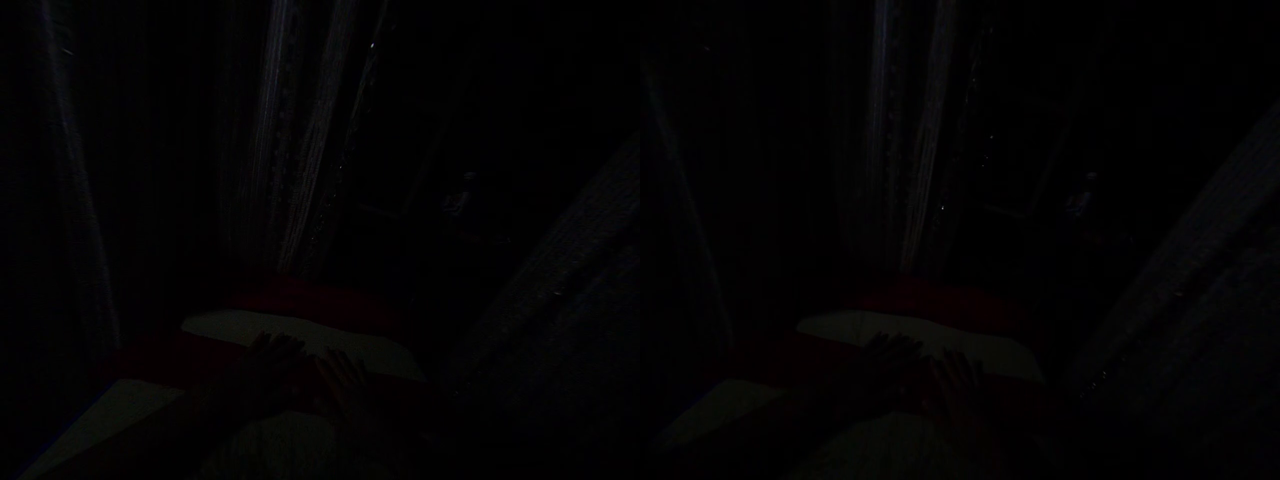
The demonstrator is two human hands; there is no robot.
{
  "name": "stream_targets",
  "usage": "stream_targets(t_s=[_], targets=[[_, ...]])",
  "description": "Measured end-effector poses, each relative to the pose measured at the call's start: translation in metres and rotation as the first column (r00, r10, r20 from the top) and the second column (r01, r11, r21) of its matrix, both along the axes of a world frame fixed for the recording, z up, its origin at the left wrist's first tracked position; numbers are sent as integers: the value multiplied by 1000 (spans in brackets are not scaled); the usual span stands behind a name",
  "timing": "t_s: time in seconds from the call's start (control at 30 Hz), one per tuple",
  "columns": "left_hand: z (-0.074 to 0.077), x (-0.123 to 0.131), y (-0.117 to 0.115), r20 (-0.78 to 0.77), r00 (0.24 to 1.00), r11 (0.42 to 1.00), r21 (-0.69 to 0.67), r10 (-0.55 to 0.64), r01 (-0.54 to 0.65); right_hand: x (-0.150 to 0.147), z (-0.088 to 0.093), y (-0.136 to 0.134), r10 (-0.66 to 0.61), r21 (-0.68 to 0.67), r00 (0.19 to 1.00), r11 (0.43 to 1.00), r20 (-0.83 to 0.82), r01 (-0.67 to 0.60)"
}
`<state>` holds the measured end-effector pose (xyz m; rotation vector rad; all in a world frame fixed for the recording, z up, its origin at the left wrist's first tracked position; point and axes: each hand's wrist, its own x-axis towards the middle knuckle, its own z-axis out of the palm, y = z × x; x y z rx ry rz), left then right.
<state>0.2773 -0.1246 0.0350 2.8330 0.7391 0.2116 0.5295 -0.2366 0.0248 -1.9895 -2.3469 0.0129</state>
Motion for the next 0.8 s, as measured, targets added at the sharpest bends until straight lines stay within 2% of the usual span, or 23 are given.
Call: stream_targets(t_s=[0.07,0.13,0.3,0.4,0.5,0.57,0.7,0.8], targets=[[-11,-7,7,-6,999,999,26,-39,39,-7,-7,10,15,-82,1000,997,13,-14],[-15,-15,19,-10,999,998,47,-42,42,-12,-8,20,6,-77,1000,997,0,-6],[-8,-20,40,-57,998,997,62,39,-36,-17,1,41,46,-26,998,999,-35,-47],[1,-12,37,-60,993,994,49,97,-95,-16,5,42,46,-15,998,999,-46,-46],[6,-1,32,-18,988,985,81,152,-150,-18,7,43,-29,81,998,996,-58,34],[3,4,29,17,986,980,112,167,-167,-18,4,45,-66,118,997,990,-48,72],[-12,5,25,32,984,979,103,176,-178,-9,-9,45,-30,31,999,999,-14,30],[-15,2,22,14,986,982,90,165,-166,0,-13,41,-52,20,999,998,6,52]])
